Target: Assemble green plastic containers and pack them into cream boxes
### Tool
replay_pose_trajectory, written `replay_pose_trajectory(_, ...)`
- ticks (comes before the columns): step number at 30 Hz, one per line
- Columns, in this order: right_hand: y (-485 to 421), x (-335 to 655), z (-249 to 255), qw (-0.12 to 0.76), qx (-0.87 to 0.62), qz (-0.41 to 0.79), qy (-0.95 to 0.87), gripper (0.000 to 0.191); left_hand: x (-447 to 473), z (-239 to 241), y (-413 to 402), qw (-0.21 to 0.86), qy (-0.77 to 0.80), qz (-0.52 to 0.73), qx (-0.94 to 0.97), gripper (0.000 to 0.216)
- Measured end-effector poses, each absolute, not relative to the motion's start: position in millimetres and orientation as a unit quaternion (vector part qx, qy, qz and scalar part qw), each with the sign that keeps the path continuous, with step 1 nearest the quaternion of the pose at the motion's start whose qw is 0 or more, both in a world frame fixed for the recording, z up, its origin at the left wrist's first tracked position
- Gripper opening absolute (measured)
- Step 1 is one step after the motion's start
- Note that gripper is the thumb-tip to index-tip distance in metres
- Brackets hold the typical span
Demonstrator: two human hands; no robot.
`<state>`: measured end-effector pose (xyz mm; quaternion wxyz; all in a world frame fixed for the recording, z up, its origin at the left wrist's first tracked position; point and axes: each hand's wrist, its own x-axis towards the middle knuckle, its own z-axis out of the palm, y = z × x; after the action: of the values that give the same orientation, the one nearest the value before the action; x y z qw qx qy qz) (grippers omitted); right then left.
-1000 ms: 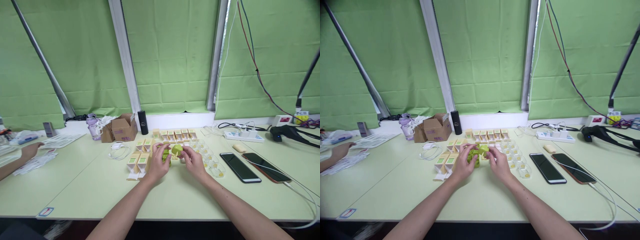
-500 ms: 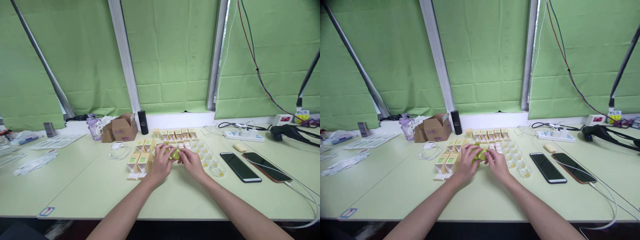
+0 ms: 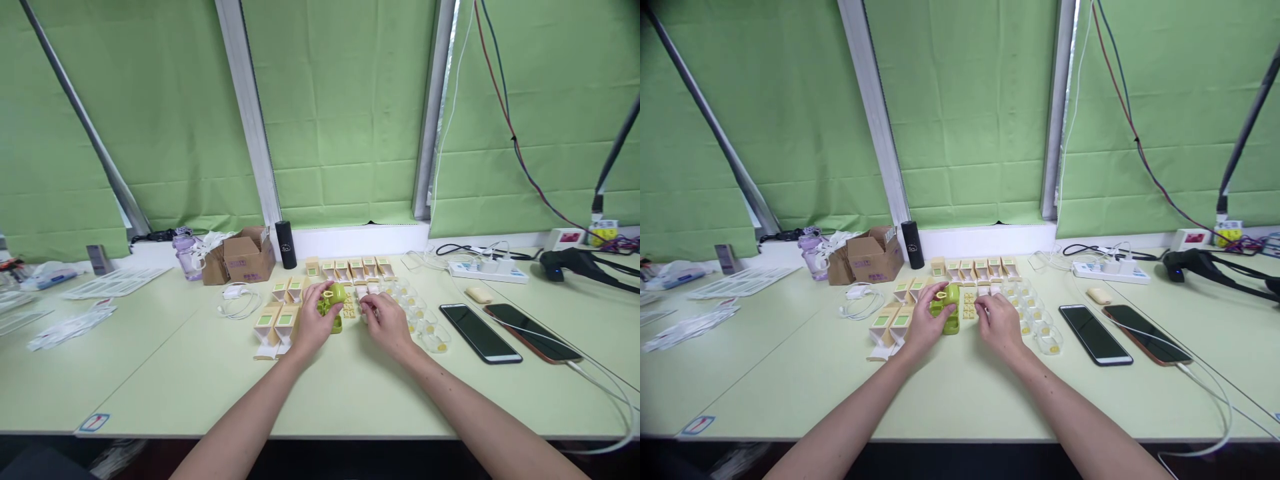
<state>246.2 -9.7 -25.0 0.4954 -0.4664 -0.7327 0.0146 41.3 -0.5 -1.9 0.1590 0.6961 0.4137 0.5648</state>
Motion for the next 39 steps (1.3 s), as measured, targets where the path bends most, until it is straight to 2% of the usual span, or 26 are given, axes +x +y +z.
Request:
replay_pose_trajectory(7, -12.5, 243.5, -22.5, 0.373, -0.47, -0.049, -0.798, 0.021, 37.2, -9.2, 8.7, 0.2, 0.386, 0.578, 0.69, 0.043)
replay_pose_trajectory(16, -8.0, 261.2, -10.3, 0.396, -0.511, -0.107, -0.755, 0.016, 37.5, -13.0, 14.3, 0.334, 0.349, 0.602, 0.636, 0.054)
replay_pose_trajectory(24, -0.1, 288.1, 4.1, 0.34, -0.573, -0.106, -0.738, 0.03, 36.2, -12.7, 18.5, 0.389, 0.318, 0.62, 0.603, 0.06)
replay_pose_trajectory(30, -4.2, 302.9, 13.0, 0.242, -0.544, -0.061, -0.801, 0.005, 36.0, -11.6, 17.9, 0.407, 0.309, 0.629, 0.585, 0.062)
replay_pose_trajectory(34, -13.6, 300.4, 13.2, 0.188, -0.519, -0.063, -0.831, 0.025, 35.8, -12.2, 19.3, 0.437, 0.297, 0.639, 0.559, 0.067)
replay_pose_trajectory(39, -17.9, 297.4, 8.2, 0.158, -0.52, -0.112, -0.832, 0.019, 34.6, -15.7, 23.0, 0.472, 0.285, 0.639, 0.537, 0.072)
